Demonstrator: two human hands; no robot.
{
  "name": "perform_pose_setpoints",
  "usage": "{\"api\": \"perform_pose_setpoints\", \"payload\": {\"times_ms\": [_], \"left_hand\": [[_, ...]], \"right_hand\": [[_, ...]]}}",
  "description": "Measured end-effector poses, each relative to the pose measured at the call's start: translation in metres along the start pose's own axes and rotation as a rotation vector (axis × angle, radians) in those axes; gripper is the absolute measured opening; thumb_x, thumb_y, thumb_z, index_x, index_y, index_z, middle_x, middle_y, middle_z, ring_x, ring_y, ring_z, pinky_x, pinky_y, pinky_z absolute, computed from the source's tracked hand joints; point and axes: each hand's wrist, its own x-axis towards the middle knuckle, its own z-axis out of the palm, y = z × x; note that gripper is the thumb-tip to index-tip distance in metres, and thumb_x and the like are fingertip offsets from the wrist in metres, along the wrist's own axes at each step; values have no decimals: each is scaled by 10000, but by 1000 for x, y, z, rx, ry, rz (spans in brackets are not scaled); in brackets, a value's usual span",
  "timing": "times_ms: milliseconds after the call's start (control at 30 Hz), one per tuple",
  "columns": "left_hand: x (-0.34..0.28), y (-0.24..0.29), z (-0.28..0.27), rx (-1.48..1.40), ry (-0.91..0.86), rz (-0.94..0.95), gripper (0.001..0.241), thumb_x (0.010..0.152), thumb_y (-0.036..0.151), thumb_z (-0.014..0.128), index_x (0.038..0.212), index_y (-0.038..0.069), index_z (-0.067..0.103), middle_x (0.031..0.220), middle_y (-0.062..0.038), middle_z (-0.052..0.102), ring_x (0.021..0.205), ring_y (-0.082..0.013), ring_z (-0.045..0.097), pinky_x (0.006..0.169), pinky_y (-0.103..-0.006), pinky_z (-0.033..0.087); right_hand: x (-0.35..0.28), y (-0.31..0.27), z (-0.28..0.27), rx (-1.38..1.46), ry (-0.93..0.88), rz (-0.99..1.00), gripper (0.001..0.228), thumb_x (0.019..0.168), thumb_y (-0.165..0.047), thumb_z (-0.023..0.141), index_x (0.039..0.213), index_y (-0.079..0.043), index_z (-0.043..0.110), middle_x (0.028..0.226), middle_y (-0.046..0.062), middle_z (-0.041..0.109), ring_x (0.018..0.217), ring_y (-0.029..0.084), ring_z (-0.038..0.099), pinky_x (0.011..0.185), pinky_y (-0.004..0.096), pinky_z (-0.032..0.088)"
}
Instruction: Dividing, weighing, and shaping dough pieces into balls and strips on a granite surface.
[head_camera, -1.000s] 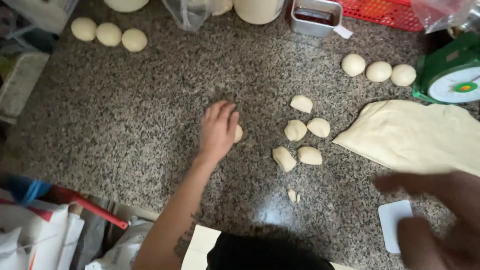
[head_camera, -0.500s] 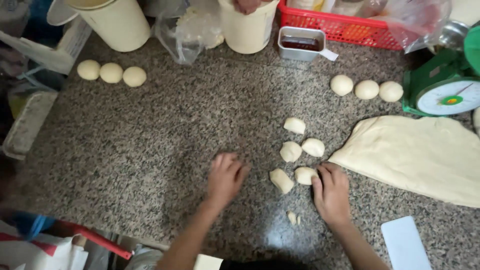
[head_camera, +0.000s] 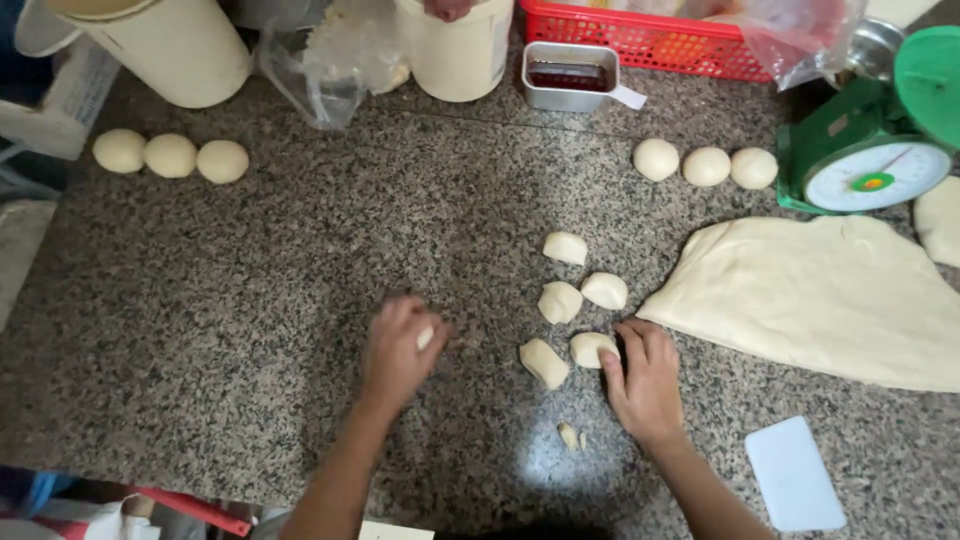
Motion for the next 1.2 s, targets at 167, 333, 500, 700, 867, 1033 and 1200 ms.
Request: {"api": "perform_pose_setpoints", "payload": {"times_ms": [167,333,500,700,867,1033,1200], "left_hand": [[21,12,22,150,167,-46,137,829,241,649,813,124,579,880,-26,514,824,-236,543,661,-420,469],[-35,28,1,-54,-249,-121,234,923,310,535,951,112,656,1006,-38,594,1186,-301,457,873,-529,460],[19,-8,23,51,82,-6,101,801,198,648,753,116,613,904,-51,566,805,-197,505,701,-348,459],[-33,27,25,-65,-53,-93,170,841,285,570,829,136,652,1050,-37,544,966,-218,476,770,-366,439],[4,-13,26,-42,-24,29,155,729,177,722,746,110,584,883,-55,566,822,-209,502,698,-357,455],[-10,55,14,-56,145,40,91,789,128,605,762,51,564,894,-69,532,881,-242,474,773,-369,382],[-24,13,5,-127,-29,42,53,779,163,652,775,114,632,956,-38,570,860,-199,491,713,-346,456]], "right_hand": [[-5,1,4,-24,16,-14,392,920,-398,465,1169,-109,558,1126,59,513,1129,277,496,914,409,405],[-5,2,4,-15,3,-13,416,924,-425,423,1187,-124,536,1138,65,494,1132,291,474,920,423,387],[1,-20,-15,70,-10,18,456,925,-350,392,1150,21,532,1139,147,500,1082,301,447,947,412,329],[3,-18,-13,49,-22,21,522,940,-401,327,1160,28,527,1134,148,497,1078,294,447,941,411,341],[-1,-19,-15,69,-9,19,457,917,-344,403,1158,24,527,1144,150,497,1085,300,448,942,408,332],[1,-22,-18,100,-10,14,447,918,-338,396,1154,20,524,1129,146,492,1070,300,450,943,406,337],[-1,-17,-13,72,-18,16,482,931,-371,361,1163,18,527,1136,145,497,1088,295,447,948,413,339]]}}
